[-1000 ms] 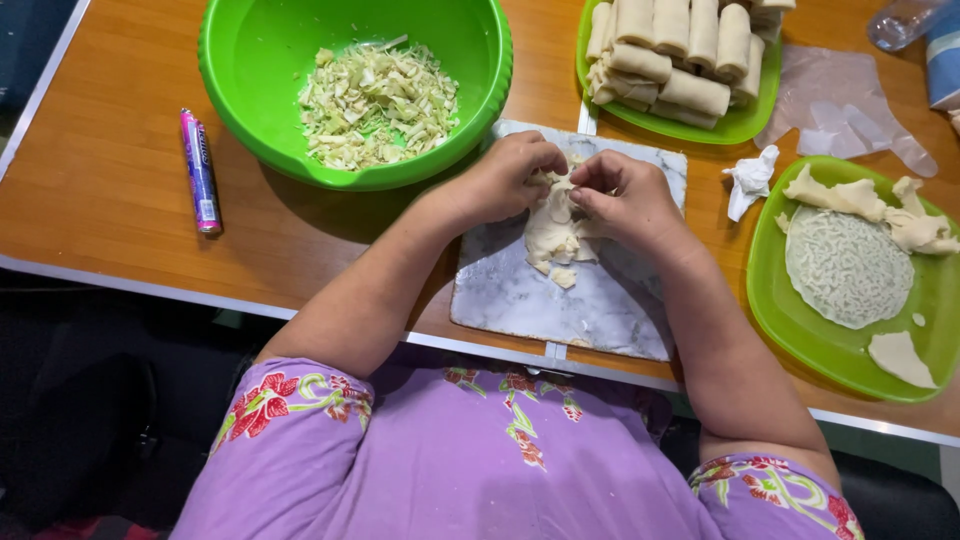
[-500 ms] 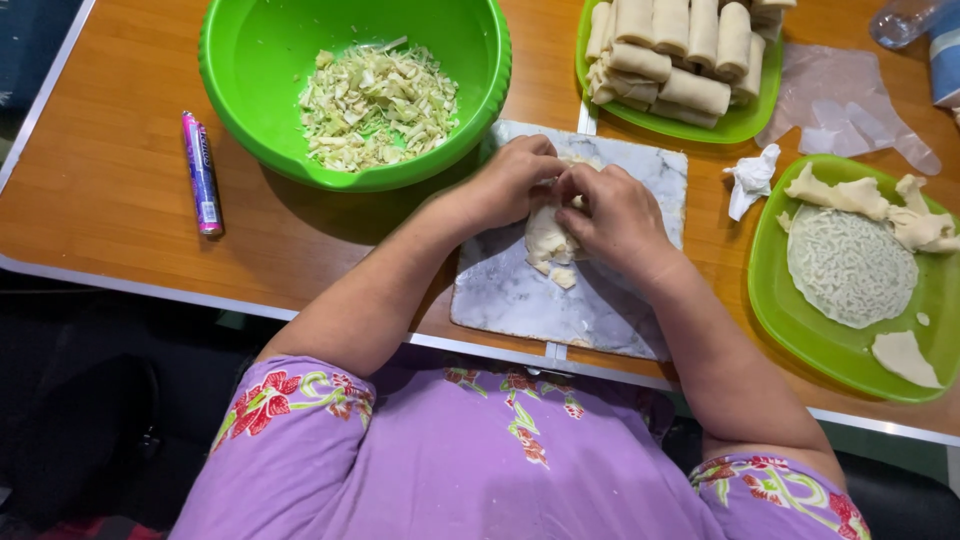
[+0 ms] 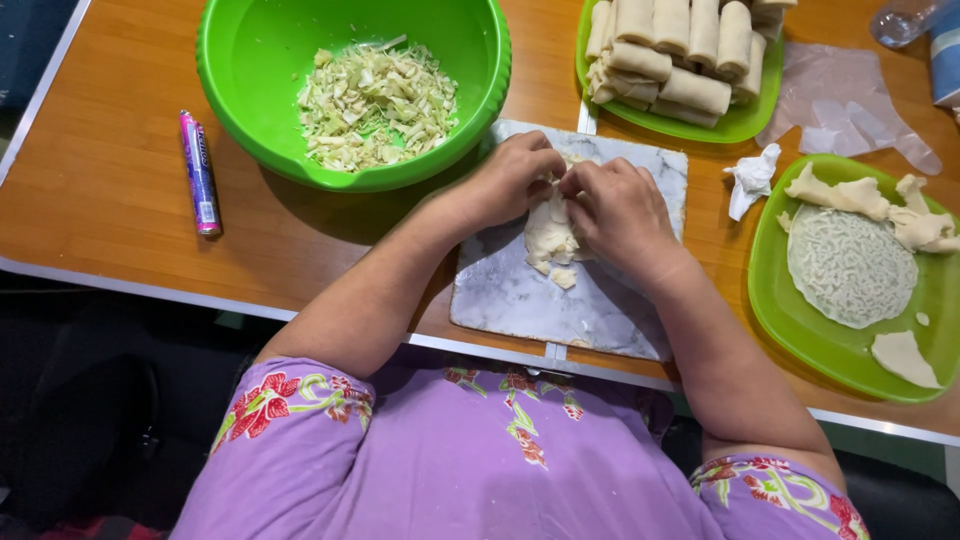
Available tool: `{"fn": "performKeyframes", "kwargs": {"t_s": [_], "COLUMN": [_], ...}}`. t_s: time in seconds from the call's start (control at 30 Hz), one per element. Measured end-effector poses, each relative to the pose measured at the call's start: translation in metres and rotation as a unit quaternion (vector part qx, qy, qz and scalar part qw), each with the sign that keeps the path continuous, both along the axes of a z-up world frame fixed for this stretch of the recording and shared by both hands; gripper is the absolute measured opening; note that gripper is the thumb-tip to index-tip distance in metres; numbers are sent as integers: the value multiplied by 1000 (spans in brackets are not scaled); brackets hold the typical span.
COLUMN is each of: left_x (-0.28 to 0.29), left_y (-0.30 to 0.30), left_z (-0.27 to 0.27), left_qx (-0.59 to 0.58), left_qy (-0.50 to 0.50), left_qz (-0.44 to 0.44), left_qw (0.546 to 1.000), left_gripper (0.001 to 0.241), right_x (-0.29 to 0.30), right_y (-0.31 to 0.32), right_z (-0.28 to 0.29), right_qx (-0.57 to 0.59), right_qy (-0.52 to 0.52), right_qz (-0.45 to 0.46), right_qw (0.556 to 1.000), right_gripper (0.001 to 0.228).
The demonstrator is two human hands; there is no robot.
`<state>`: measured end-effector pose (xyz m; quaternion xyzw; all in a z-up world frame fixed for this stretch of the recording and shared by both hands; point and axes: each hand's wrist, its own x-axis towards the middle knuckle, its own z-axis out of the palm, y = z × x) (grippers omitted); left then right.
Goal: Preparing spring rolls by wrapping cabbage filling into pastry sheets.
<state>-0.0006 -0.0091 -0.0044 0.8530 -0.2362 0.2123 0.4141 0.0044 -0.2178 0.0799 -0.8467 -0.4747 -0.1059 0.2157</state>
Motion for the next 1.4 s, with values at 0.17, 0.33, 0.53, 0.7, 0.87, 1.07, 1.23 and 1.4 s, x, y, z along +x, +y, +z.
{"fn": "performKeyframes", "kwargs": {"t_s": [0.17,0.33,0.53,0.7,0.87,1.07,1.23,1.4], "left_x": [0,3,6,8,1,-15,-31,-22], "left_y": [1,2,4,5,3,3,-6,-23], "left_z": [1,-3,-8,-11,3,32,63,49], "left_qx": [11,24,26,23,12,6,25,135], "left_qy": [-15,-30,-37,-54,-15,8,56,89], "left_qz": [-3,6,-6,-5,-3,-21,-86,-117], "left_qw": [1000,999,999,998,1000,1000,994,980], "left_gripper": [20,22,19,19,24,16,15,20], "right_x": [-2,2,13,8,11,18,15,17], "right_y": [2,2,-4,-2,-5,-20,-47,-61], "right_z": [-6,-6,-1,-8,-14,-2,30,19], "right_qx": [-13,-23,57,-35,-34,-16,-15,-43], "right_qy": [-20,-13,153,113,80,97,39,36], "right_qz": [-14,-15,-45,-110,-74,-77,-20,116], "right_qw": [1000,1000,986,987,993,992,999,992], "right_gripper": [13,14,23,16,14,14,16,23]}}
